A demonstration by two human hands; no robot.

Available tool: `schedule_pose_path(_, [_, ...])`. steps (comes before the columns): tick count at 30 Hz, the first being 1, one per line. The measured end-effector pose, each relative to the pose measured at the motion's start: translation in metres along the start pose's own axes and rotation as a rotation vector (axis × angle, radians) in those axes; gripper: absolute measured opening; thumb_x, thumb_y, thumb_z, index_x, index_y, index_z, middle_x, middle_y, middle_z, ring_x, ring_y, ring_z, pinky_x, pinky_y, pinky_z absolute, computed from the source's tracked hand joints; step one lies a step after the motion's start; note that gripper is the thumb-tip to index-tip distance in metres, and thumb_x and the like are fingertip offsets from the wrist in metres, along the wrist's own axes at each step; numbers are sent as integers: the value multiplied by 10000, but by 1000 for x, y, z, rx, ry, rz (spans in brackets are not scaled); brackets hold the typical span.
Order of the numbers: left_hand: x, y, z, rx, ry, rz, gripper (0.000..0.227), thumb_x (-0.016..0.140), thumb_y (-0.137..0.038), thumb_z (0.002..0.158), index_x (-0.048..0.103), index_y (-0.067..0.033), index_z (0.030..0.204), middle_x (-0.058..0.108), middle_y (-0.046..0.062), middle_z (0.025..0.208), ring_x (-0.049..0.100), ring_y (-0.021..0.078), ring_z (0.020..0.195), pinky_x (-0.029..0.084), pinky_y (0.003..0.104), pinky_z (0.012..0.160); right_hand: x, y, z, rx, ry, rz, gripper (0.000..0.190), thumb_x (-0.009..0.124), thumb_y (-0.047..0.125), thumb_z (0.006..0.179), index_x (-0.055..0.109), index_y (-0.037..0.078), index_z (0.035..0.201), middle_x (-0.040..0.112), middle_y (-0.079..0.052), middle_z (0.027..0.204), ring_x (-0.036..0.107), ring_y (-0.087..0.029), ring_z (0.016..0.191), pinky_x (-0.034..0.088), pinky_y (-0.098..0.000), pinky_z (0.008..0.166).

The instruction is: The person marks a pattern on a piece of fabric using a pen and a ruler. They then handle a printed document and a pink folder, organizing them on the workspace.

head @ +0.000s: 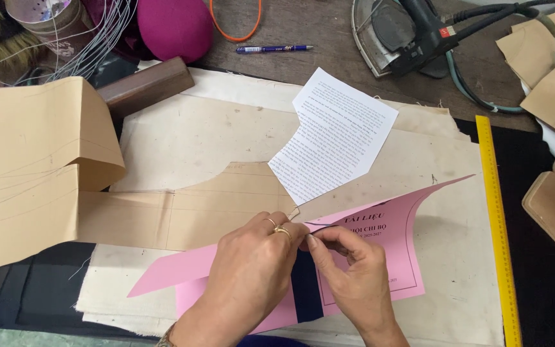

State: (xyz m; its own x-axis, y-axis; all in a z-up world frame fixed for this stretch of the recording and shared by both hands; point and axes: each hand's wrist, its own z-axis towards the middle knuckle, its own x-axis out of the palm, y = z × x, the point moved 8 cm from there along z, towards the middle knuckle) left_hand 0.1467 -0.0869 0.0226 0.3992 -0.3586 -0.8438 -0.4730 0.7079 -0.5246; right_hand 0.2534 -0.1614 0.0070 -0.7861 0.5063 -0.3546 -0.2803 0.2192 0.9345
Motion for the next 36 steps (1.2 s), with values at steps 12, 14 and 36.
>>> schedule_pose_path(12, [-1,-5,-1,21,-5,13,222,557,-19,772,650,-169,906,566,15,733,561,254,663,454,427,425,0,1,0,-28,35,16,100,651,107,835,714,33,813,724,-13,751,666,-90,716,567,-214,719])
schedule_pose_path(14, [-3,-6,-1,26,-5,15,234,561,-15,765,652,-175,908,571,11,739,566,248,672,458,419,427,0,-2,-1,-26,29,17,99,650,104,839,714,34,808,726,-9,754,662,-86,716,564,-212,717])
schedule_pose_path(36, [-9,-18,-12,185,-227,99,174,560,42,789,612,-124,810,523,16,734,474,216,633,395,351,458,-3,-29,3,250,56,384,339,485,107,853,735,-107,768,783,-238,744,784,-334,692,660,-416,722])
